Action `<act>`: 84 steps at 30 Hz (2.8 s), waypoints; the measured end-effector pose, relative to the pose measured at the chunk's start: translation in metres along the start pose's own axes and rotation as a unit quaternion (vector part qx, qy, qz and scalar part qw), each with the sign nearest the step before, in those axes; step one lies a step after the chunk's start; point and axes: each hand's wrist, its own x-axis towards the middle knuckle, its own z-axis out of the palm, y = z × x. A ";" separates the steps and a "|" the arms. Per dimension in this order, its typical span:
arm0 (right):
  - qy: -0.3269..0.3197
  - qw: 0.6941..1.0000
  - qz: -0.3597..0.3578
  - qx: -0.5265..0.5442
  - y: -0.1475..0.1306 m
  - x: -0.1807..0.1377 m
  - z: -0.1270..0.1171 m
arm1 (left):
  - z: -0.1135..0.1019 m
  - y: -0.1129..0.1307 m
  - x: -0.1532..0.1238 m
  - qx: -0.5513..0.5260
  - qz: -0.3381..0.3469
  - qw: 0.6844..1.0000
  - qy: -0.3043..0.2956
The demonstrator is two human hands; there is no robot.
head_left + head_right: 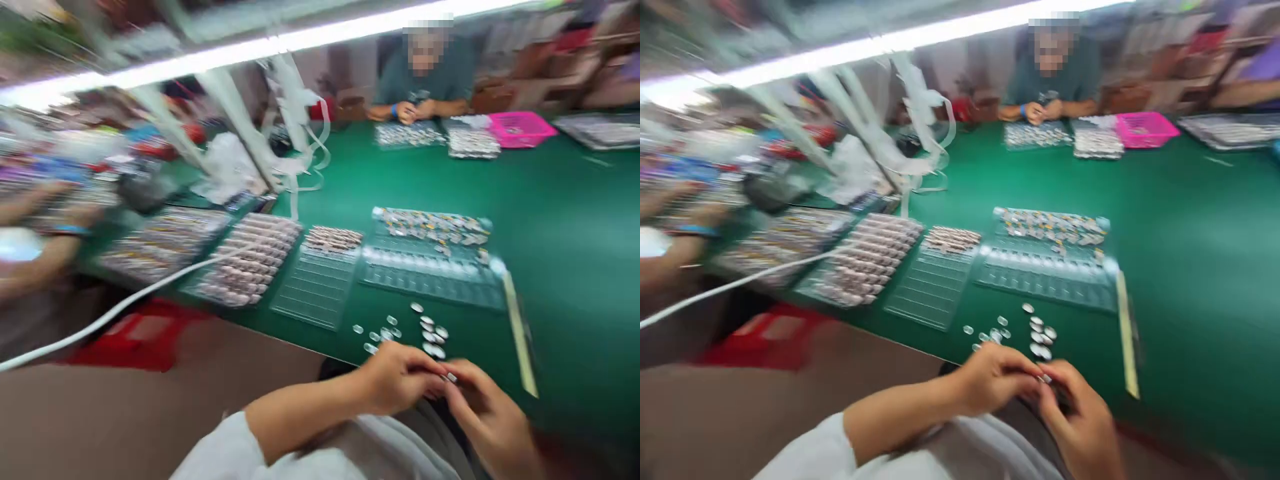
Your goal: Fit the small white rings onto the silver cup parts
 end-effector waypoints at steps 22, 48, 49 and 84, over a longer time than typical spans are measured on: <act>-0.020 0.978 0.097 0.186 -0.021 0.010 0.008 | -0.017 0.016 0.003 -0.023 -0.023 0.999 -0.039; 0.056 0.949 0.131 0.281 -0.020 -0.007 0.010 | -0.017 0.011 0.007 -0.072 -0.020 0.996 -0.038; 0.066 0.942 0.138 0.299 -0.020 -0.007 0.013 | -0.016 0.010 0.007 -0.086 -0.020 0.995 -0.040; 0.055 0.990 0.011 0.130 -0.025 0.001 0.009 | -0.019 -0.001 0.001 0.271 0.191 0.943 0.038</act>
